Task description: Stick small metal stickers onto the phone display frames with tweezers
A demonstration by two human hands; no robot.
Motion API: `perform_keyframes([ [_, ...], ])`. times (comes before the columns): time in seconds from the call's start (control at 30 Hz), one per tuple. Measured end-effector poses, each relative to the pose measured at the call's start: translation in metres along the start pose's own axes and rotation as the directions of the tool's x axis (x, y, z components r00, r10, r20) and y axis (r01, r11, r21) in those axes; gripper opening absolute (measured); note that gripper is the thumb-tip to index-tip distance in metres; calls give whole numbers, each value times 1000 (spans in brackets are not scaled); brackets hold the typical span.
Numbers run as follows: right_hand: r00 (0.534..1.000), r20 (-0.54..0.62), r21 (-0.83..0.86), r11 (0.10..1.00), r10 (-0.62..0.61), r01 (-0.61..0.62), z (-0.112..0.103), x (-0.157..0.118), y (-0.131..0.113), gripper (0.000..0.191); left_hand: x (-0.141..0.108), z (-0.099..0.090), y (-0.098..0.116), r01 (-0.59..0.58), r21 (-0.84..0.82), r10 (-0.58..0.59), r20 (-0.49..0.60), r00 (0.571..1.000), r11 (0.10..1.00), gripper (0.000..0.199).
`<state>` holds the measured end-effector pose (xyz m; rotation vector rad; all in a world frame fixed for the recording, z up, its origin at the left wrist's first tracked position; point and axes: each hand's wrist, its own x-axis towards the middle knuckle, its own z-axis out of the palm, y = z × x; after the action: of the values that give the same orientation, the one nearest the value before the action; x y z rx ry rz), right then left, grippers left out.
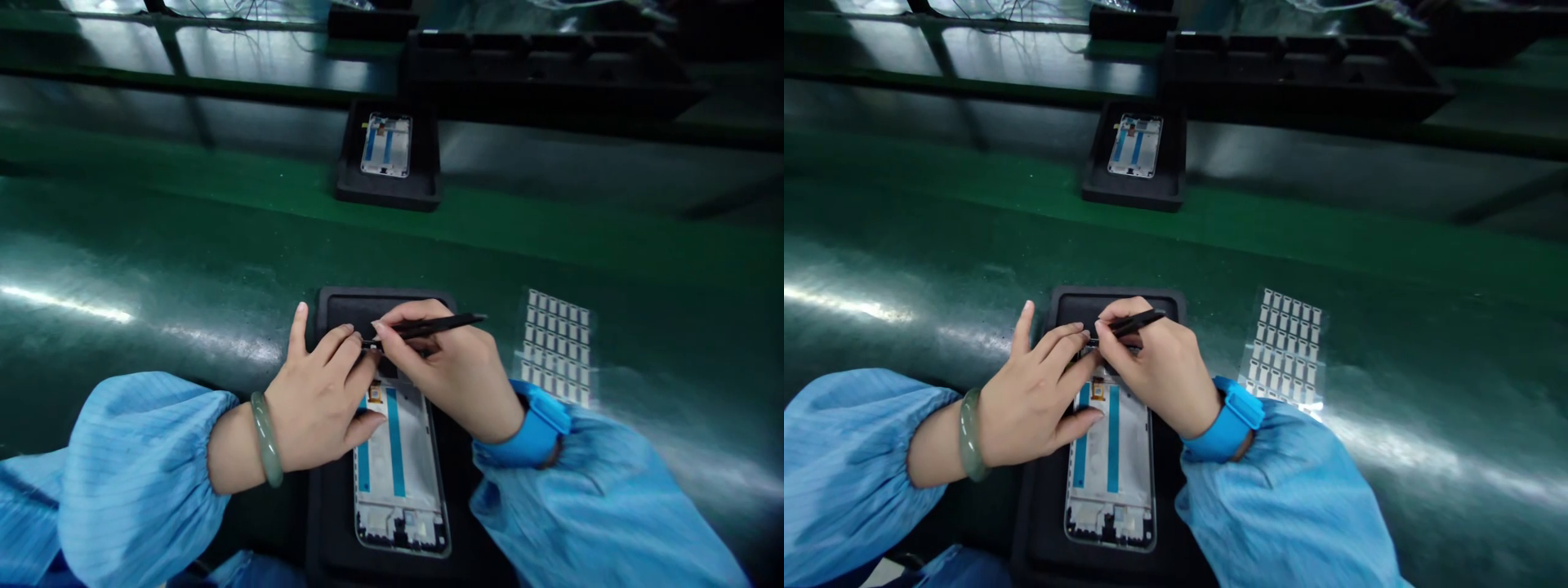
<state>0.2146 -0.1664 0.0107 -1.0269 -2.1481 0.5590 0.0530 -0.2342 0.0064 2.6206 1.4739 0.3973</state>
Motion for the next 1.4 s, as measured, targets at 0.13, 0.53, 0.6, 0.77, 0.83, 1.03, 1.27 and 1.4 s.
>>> perform_keyframes([
  [0.13, 1000, -16, -22, 1000, 21, -22, -5, -2, 3, 6, -1, 0, -1, 3, -1, -3, -3, 1000, 1000, 52],
  [0.53, 997, 50, -95, 993, -66, 71, -6, 0, -1, 8, -2, 1, 0, 4, -10, -5, -6, 1000, 1000, 51],
  [0.6, 992, 87, -96, 991, -90, 98, -6, 0, -4, 8, -2, 2, 0, 5, -11, -5, -12, 1000, 1000, 50],
  [0.77, 986, 144, -83, 992, -81, 93, -6, 0, -6, 9, -1, 0, -1, 15, -46, -15, -5, 1000, 999, 49],
  [0.83, 995, 84, -59, 996, -61, 66, -6, 0, -4, 9, 0, -1, -1, 14, -60, -14, -1, 1000, 998, 46],
  [1.03, 996, -82, 23, 1000, 21, -19, -14, -1, 5, 2, 1, -4, -5, 12, 28, -13, 22, 1000, 1000, 38],
  [1.27, 740, -632, 205, 970, 231, -128, -58, 6, -1, 12, 41, 15, 35, -123, 113, 128, -34, 991, 986, 52],
  [1.4, 715, -677, 49, 981, 172, -190, -75, -8, -2, 14, 82, 37, 71, -23, 205, -4, 130, 991, 978, 54],
])
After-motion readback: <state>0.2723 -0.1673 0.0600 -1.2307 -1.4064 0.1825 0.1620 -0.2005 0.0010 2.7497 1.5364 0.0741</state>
